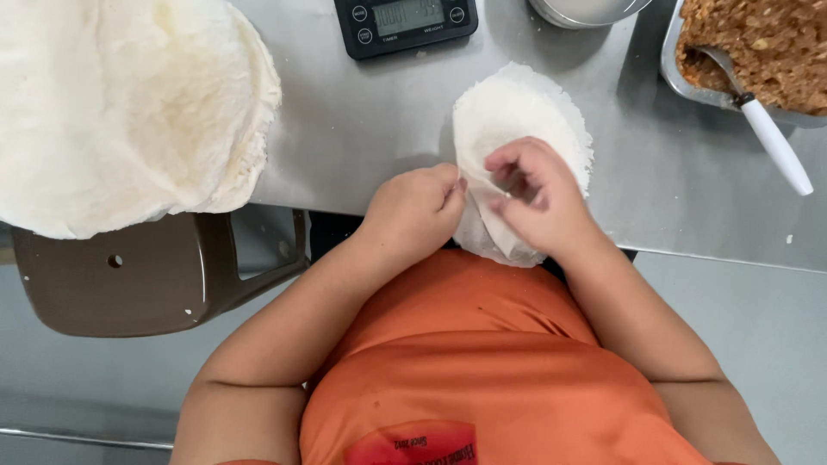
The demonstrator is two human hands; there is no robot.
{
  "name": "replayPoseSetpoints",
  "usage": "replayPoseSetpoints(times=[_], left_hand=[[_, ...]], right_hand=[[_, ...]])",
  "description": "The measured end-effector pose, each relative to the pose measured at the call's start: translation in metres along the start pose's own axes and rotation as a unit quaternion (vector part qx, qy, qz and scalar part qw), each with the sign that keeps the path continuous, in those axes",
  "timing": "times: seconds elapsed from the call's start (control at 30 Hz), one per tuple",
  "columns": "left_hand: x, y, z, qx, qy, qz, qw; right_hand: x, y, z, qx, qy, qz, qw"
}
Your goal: The person prepares thin, round wrappers by separating them and folding them into smaller squares. They then place a portion of filling onto a wrapper and begin rolling it into a cylindrical shape.
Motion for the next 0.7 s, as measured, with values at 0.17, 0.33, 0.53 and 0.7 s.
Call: replayPoseSetpoints(times=[0.17, 0.33, 0.53, 0.7], left_hand=[[-0.019, 0.004, 0.002, 0.014, -0.028, 0.022, 0.999], [0.008, 0.014, -0.004, -0.062, 0.05, 0.028, 0.996], [0.026, -0.01, -0.018, 0.01, 0.017, 0.036, 0.999], [0.005, -0.008, -0.001, 0.019, 0.005, -0.01, 1.0]], right_hand=[[0.024, 0.028, 0.025, -0.102, -0.047, 0.091, 0.99], [0.008, 0.005, -0.016, -0.123, 0.038, -0.01, 0.992], [0.021, 0.02, -0.013, -0.287, 0.075, -0.025, 0.955], [0.003, -0.015, -0.009, -0.307, 0.168, -0.075, 0.934]])
Point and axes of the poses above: each hand's wrist, its own x-axis towards the middle knuckle, its own y-axis out of the back of the hand, z = x × y, the point moved 5 cm from there along x, towards the middle knuckle, and after that the axes turned 15 degrees about z, right-handed, at the moved point
